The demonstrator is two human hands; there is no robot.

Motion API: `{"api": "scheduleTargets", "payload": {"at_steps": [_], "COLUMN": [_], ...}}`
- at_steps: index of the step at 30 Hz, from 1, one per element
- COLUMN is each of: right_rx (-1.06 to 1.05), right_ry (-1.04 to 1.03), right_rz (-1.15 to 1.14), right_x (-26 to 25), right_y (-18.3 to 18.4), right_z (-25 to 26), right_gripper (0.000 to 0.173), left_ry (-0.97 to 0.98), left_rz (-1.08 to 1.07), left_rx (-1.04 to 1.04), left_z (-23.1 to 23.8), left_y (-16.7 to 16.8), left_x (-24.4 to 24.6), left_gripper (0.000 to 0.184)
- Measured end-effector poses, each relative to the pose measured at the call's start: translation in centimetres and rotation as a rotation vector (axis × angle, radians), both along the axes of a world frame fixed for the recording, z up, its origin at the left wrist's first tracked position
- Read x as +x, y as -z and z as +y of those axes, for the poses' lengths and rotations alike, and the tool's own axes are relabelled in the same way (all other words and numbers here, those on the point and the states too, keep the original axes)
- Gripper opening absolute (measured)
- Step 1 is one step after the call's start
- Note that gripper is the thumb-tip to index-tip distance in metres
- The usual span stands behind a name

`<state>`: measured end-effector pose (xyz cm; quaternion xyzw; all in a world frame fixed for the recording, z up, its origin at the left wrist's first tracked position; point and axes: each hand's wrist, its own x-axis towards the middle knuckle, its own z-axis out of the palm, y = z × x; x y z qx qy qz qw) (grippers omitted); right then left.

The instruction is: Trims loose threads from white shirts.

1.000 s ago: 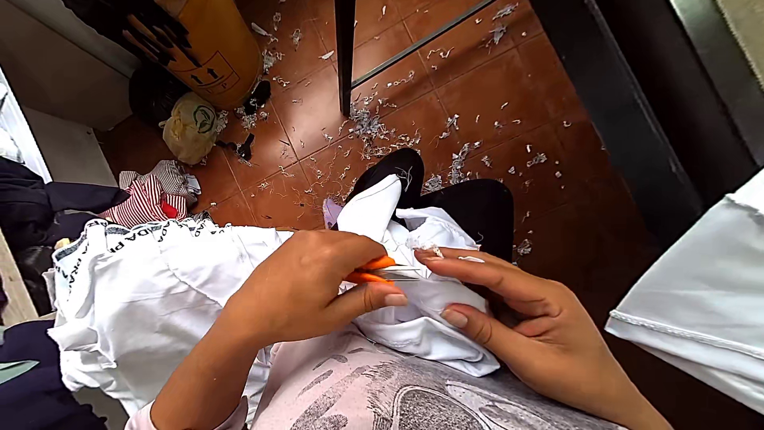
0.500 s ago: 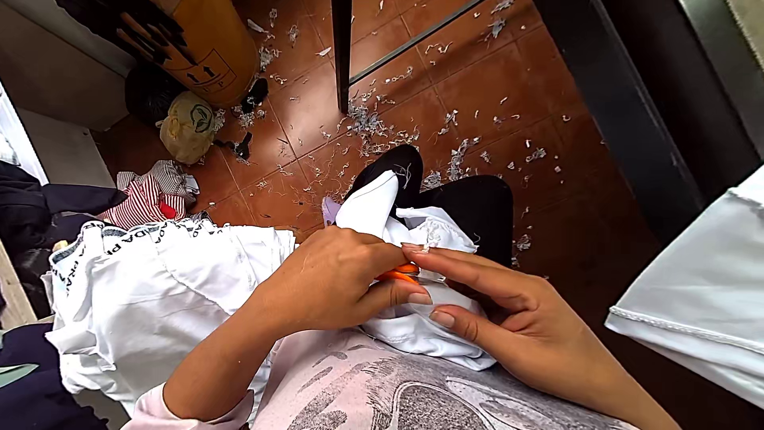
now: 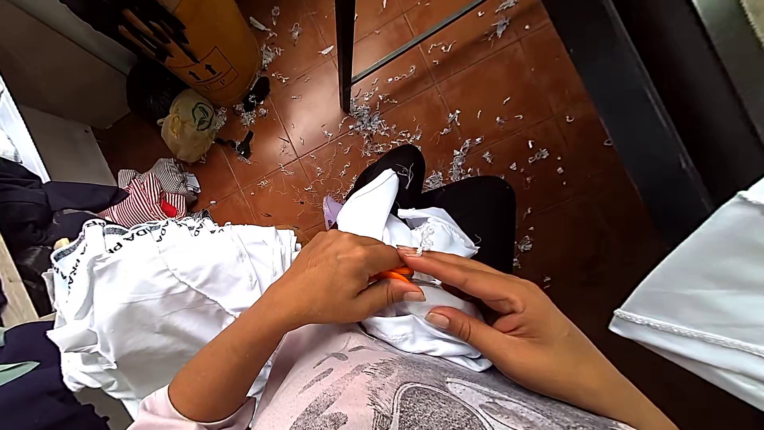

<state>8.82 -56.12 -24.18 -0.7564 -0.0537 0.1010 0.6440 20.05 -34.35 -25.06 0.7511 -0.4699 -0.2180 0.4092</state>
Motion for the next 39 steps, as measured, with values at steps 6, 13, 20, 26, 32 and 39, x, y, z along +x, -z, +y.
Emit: {"api": "scheduleTargets", "payload": {"at_steps": [6, 13, 20, 26, 32, 39], "right_rx": [-0.02, -0.032, -0.043, 0.022, -0.552, -0.608], "right_ry": [-0.002, 0.007, 0.003, 0.091, 0.282, 0.256], "right_rz": [0.006, 0.009, -0.004, 0.07, -0.589, -0.944], "right_x": [-0.1, -0.4, -0.4, -0.7, -0.7, -1.7], "right_y": [0.1, 0.1, 0.0, -0.1, 1.0, 1.6], "right_z": [0.0, 0.1, 0.3, 0.5, -0.1, -0.6], "right_gripper": [0.046, 0.046, 0.048, 0.089, 0.061, 0.006], "left_ry": [-0.026, -0.024, 0.019, -0.098, -0.151, -0.159], "left_rz": [0.003, -0.022, -0.111, 0.199, -0.089, 0.344], "left_rx": [-0.01, -0.074, -0.083, -0.201, -0.306, -0.346], "left_z": [0.0, 0.1, 0.1, 0.4, -0.3, -0.7], "left_y": [0.4, 1.0, 0.5, 1.1, 1.2, -0.1], "left_x": [-0.4, -0.6, -0.7, -0.3, -2.7, -2.4], "left_gripper": [0.037, 0.035, 0.035, 0.042, 0.007, 0.036]}}
